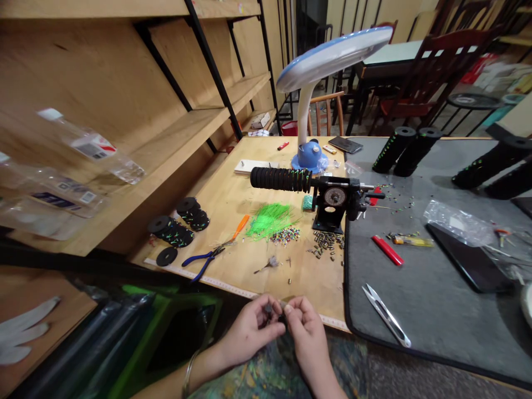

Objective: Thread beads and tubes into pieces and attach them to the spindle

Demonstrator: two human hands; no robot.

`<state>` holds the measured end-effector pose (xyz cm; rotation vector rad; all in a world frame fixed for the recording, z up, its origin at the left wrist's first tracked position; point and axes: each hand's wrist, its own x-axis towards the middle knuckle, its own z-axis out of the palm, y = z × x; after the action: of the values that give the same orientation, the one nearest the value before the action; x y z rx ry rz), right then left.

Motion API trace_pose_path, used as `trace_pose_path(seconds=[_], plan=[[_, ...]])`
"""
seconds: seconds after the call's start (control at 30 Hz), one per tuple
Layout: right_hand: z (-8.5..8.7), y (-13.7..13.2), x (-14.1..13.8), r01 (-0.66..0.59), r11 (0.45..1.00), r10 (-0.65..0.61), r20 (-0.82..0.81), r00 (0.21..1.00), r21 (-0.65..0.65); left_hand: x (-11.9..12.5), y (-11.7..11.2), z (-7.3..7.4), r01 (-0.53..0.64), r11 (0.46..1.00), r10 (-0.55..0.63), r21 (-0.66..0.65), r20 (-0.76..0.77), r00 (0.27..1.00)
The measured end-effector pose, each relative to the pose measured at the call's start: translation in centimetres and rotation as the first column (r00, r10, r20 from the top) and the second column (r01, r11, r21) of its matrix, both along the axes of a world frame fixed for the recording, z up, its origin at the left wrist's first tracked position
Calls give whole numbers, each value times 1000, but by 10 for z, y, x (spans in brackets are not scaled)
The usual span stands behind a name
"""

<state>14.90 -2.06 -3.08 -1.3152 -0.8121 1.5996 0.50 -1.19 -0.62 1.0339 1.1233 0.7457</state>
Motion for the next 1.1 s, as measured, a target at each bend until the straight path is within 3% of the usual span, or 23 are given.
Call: trace_pose_path(seconds=[0.13,0.33,0.53,0.63,0.73,0.9,1.1], plan=[[-3,-1,0,-7,1000,7,9,1000,0,1,2,-2,2,1000,-2,3,-53,999],[2,0,-2,-13,999,12,18,1000,47,-1,1,-6,-11,980,66,198,-274,960],[3,0,0,-72,994,69,34,997,86,0,3,2,11,974,71,226,-350,934],[-3,-1,2,-155,984,148,90,985,86,-4,6,7,-10,971,86,240,-310,947],[-4,-1,3,-208,973,187,184,965,101,-11,10,9,-71,981,101,181,-164,981],[6,1,2,-185,969,136,274,952,165,-15,16,8,-112,986,121,126,-69,990],[3,1,6,-144,966,73,311,948,213,-18,26,11,-287,955,285,76,36,958]])
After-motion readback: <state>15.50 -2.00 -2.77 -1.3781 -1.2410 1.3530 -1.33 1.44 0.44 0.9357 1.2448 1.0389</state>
